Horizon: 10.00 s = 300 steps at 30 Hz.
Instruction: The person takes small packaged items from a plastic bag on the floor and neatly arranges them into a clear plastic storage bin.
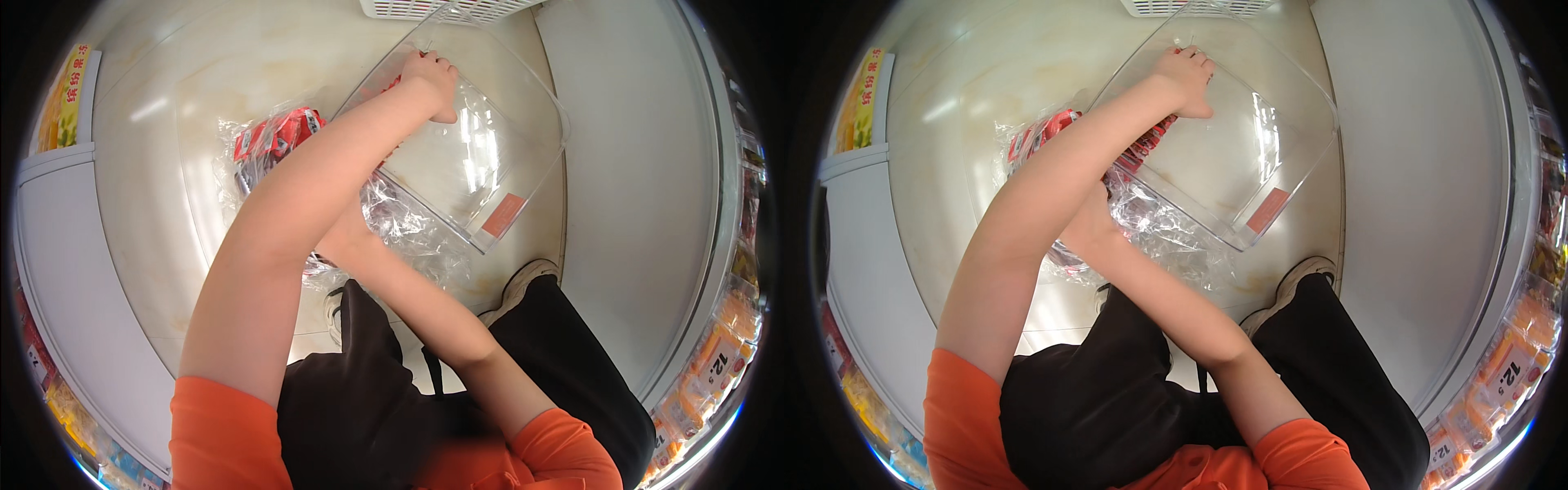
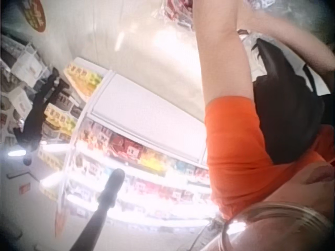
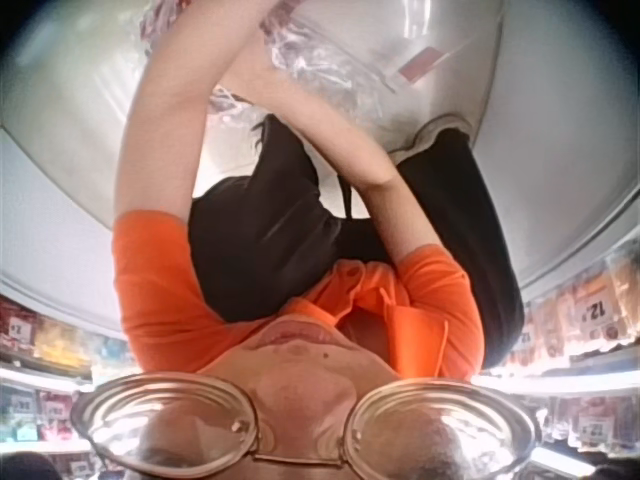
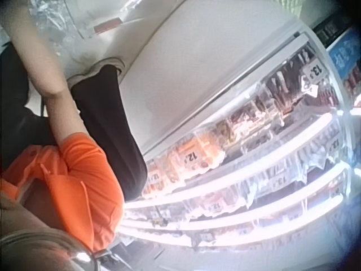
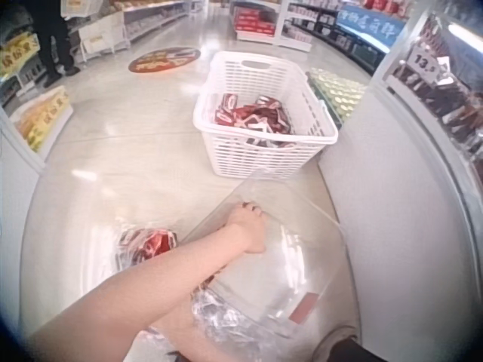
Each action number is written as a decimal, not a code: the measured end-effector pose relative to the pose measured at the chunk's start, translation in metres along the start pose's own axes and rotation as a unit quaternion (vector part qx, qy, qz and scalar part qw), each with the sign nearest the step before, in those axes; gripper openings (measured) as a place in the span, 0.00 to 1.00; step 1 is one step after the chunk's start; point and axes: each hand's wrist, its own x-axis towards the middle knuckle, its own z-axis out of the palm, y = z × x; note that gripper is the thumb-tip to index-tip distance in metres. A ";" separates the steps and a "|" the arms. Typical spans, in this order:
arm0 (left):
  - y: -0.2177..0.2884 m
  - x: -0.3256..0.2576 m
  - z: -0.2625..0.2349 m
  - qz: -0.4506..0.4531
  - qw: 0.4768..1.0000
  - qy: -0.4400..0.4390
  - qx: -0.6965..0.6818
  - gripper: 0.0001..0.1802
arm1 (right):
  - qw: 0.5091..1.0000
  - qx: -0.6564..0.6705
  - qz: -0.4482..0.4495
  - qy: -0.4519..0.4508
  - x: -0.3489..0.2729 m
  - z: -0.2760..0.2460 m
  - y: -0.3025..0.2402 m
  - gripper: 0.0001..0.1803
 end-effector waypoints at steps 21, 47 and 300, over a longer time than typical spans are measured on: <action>-0.024 0.000 -0.009 0.042 0.996 -0.033 -0.072 0.35 | 0.933 -0.119 0.114 0.320 -0.015 -0.200 0.015 0.14; -0.013 -0.021 0.026 0.042 0.989 0.128 0.060 0.40 | 0.927 -0.283 0.173 0.173 -0.006 -0.197 0.144 0.13; 0.004 -0.105 0.023 0.055 0.977 0.047 -0.201 0.12 | 0.966 -0.205 0.154 0.046 -0.011 -0.154 0.108 0.08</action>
